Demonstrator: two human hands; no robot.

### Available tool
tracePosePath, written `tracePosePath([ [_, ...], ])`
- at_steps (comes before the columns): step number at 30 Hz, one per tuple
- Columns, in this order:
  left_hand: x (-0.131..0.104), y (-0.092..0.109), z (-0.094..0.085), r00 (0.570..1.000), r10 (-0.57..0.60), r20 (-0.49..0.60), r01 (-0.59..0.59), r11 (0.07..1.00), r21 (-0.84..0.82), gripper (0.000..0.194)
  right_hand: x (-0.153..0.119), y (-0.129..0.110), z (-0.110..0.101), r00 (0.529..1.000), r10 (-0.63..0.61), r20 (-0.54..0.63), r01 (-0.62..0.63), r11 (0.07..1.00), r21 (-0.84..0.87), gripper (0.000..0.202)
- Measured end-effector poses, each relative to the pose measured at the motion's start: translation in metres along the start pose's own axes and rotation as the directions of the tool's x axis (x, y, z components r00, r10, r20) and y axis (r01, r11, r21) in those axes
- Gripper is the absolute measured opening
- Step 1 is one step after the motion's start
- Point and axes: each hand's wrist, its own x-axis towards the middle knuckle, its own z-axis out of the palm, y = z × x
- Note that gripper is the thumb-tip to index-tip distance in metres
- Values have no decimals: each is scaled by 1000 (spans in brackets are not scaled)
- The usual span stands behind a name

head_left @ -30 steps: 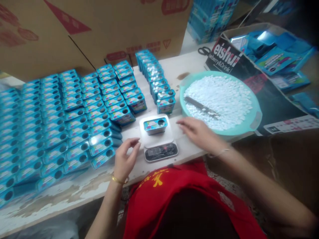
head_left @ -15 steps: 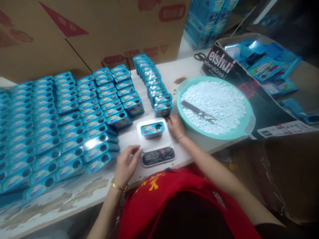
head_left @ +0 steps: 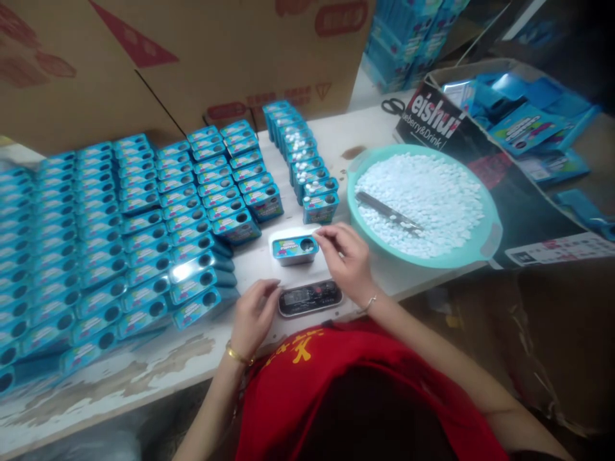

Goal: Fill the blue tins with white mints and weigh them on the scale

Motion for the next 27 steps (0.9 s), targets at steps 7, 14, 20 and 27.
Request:
tracePosePath([
  [7, -3, -1, -2, 1000, -4, -27, 4, 1000, -8, 14, 5, 4, -26, 995, -39, 88, 52, 988, -146, 24],
  [14, -4, -6, -2, 994, -7, -107, 10, 999, 32, 14, 10, 50, -112, 979, 203, -21, -187, 855, -484, 19],
  [20, -7, -5, -3, 992, -3, -122, 7, 999, 36, 14, 19, 88, -138, 749, 638, 182, -382, 639, -667, 24],
  [27, -3, 0, -7, 993, 10, -117, -3, 998, 56, 16, 21, 83, -122, 786, 598, 156, -357, 645, -675, 10],
])
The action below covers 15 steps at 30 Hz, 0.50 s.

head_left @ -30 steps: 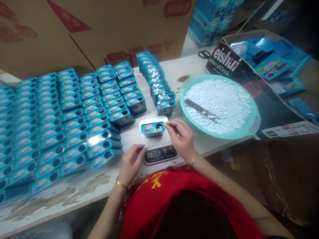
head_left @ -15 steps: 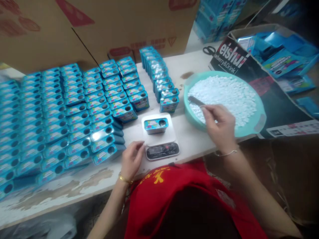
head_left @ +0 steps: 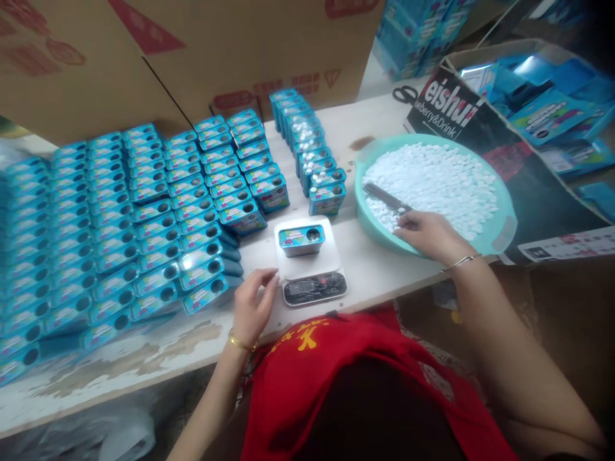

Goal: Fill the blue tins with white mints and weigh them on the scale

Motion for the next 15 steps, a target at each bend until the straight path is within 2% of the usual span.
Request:
tracePosePath([
  [5, 13, 11, -8, 998, 64, -13, -64, 998, 9, 15, -1, 10, 6, 993, 28, -114, -22, 998, 55, 10],
  [8, 29, 25, -12, 981, 186, -52, -181, 979, 92, 16, -2, 12, 7, 988, 33, -148, -21, 996, 86, 8],
  [10, 43, 37, -12, 955, 290, -63, -272, 940, 205, 26, -3, 11, 8, 987, 50, -150, -35, 994, 99, 7],
  [12, 58, 49, -8, 936, 352, -4, -332, 887, 322, 43, -5, 10, 9, 986, 60, -159, -41, 992, 120, 6],
  [15, 77, 60, -2, 932, 335, 142, -363, 833, 418, 66, -6, 10, 9, 982, 69, -174, -41, 986, 160, 6],
])
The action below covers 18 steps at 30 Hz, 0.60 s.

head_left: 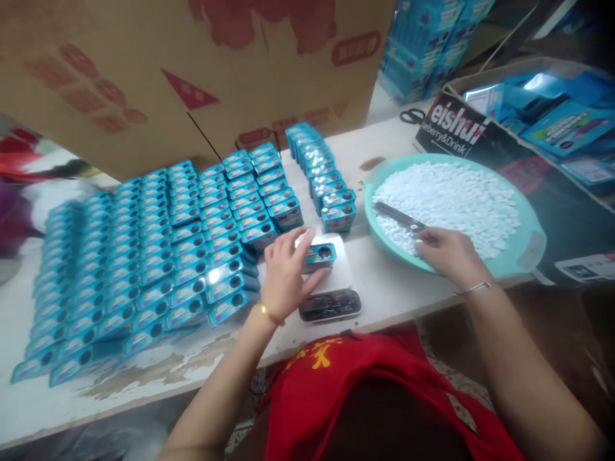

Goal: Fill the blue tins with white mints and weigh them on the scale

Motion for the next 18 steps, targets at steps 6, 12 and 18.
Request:
tracePosePath([
  [6, 7, -10, 3, 993, -65, 102, 66, 998, -5, 73, 1, 1, 3, 1000, -18, -8, 18, 1000, 8, 8],
  [12, -2, -25, 16, 975, -98, 200, 129, 981, -146, 45, 1, 7, 7, 984, -127, -129, 124, 992, -32, 22],
  [18, -1, -24, 26, 989, -66, 134, 89, 980, -179, 36, -1, 3, 6, 977, -160, -140, 160, 987, -11, 21],
])
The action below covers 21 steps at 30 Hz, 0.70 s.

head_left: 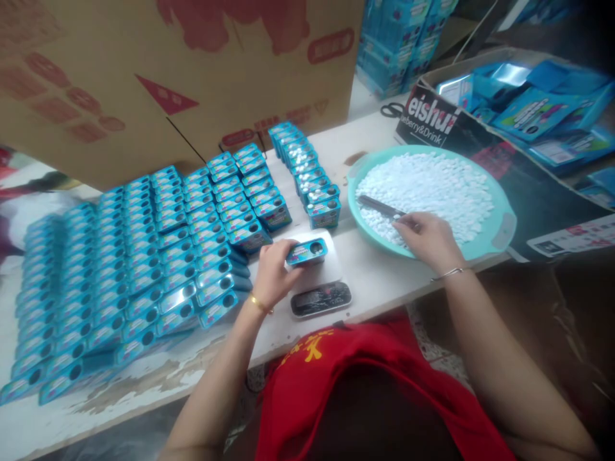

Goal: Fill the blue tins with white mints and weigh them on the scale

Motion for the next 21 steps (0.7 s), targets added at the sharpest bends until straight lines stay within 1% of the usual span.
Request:
tracePosePath([
  [3, 1, 2, -2, 1000, 5, -2, -5, 999, -44, 39, 0, -1, -1, 1000, 9, 23, -9, 1000, 2, 22],
  [6, 0, 3, -10, 999, 4, -53, -13, 987, -163, 50, -1, 0, -1, 1000, 6, 21, -6, 1000, 0, 23],
  [8, -2, 2, -17, 996, -11, -89, -11, 970, -243, 52, -1, 0, -2, 1000, -4, 18, 4, 1000, -2, 24],
  [11, -5, -1, -23, 988, -55, -142, 4, 942, -334, 42, -2, 0, -1, 1000, -12, 6, 12, 1000, -10, 25],
  [14, -9, -6, -23, 975, -112, -190, 28, 918, -395, 34, -2, 0, -1, 1000, -16, -16, 16, 1000, -10, 25],
  [17, -10, -9, -19, 969, -152, -195, 57, 904, -424, 31, -3, -1, -1, 999, -18, -27, 18, 1000, -7, 25],
  [21, -10, -9, -17, 970, -151, -189, 59, 905, -420, 28, -3, -2, -2, 1000, -7, -26, 7, 1000, -3, 25],
])
